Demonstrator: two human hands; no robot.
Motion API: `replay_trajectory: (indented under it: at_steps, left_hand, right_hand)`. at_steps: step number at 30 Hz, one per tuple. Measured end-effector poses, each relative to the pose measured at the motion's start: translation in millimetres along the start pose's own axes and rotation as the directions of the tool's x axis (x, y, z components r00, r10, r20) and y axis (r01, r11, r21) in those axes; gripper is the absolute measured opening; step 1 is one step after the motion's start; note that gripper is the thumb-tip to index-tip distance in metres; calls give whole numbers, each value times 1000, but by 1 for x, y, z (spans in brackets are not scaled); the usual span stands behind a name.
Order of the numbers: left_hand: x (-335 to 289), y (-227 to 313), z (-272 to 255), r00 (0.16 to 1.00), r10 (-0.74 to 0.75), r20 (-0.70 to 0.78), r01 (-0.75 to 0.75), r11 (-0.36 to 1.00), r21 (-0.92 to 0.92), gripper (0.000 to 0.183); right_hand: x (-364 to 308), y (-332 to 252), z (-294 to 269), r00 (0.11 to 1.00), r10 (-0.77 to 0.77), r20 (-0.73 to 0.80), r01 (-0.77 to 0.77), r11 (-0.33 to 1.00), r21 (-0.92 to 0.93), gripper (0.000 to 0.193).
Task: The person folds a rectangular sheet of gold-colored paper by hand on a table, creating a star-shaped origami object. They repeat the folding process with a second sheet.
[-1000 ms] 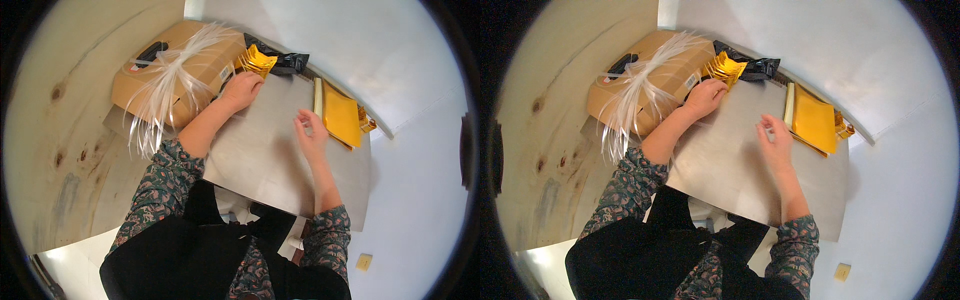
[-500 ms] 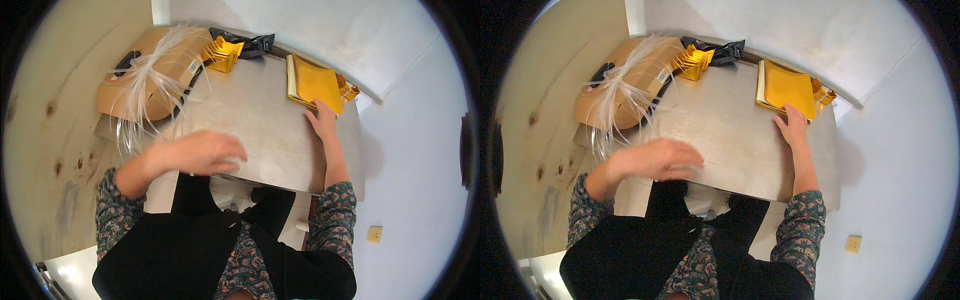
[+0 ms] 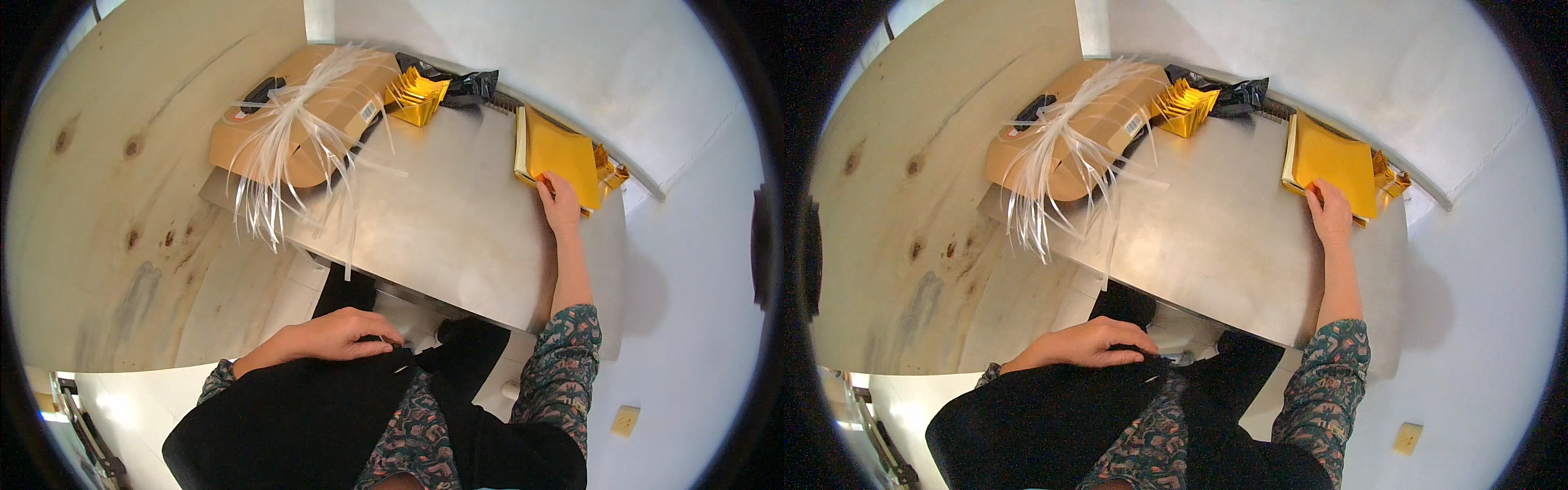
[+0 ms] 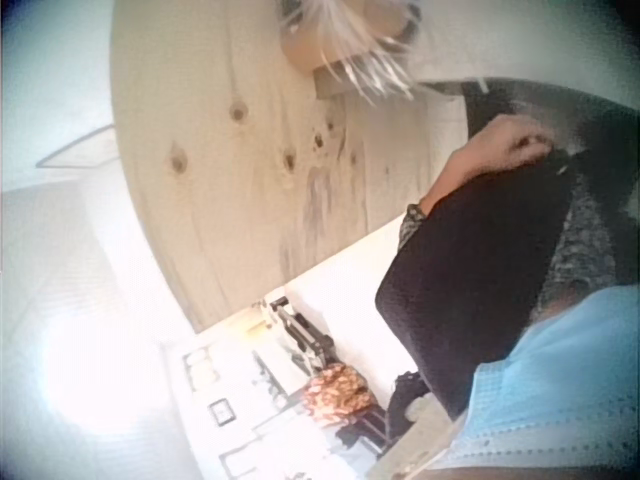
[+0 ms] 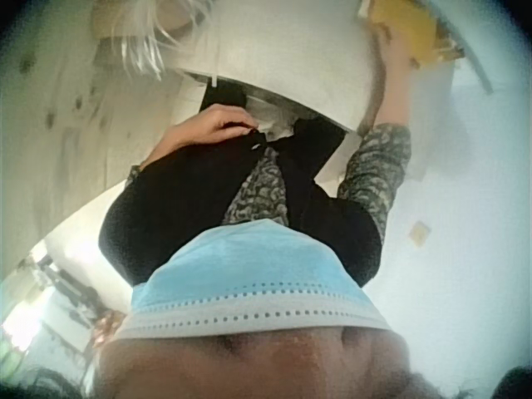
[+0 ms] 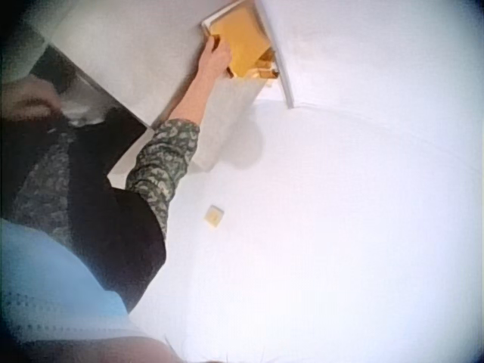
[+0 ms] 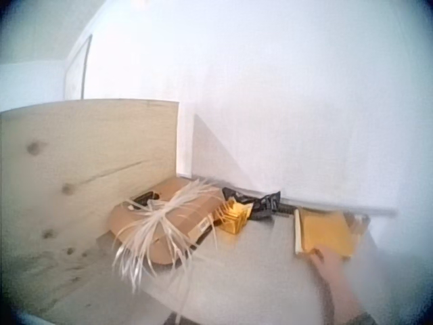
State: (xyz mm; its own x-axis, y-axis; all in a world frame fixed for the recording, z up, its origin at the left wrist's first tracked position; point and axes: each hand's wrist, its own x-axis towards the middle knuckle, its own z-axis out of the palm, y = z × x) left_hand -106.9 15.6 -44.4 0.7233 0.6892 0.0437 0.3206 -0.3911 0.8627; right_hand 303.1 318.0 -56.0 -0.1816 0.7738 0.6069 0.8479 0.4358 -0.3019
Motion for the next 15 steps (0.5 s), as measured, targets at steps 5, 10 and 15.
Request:
replay_trajectory:
  at_steps: [5,10,15]
  left_hand:
    - [10,0,5,1000,20,4,-20,1000,-20,29]
    - [16,0,11,999,49,7,-49,998,-41,28]
    - [18,1,14,998,54,14,-53,996,-65,28]
  right_hand:
    - [-1,2,-5,990,-122,-76,117,991,-60,23]
    - [-1,13,5,984,-126,-125,107,983,-149,19]
    - [-2,15,12,984,-17,-176,-10,988,-154,18]
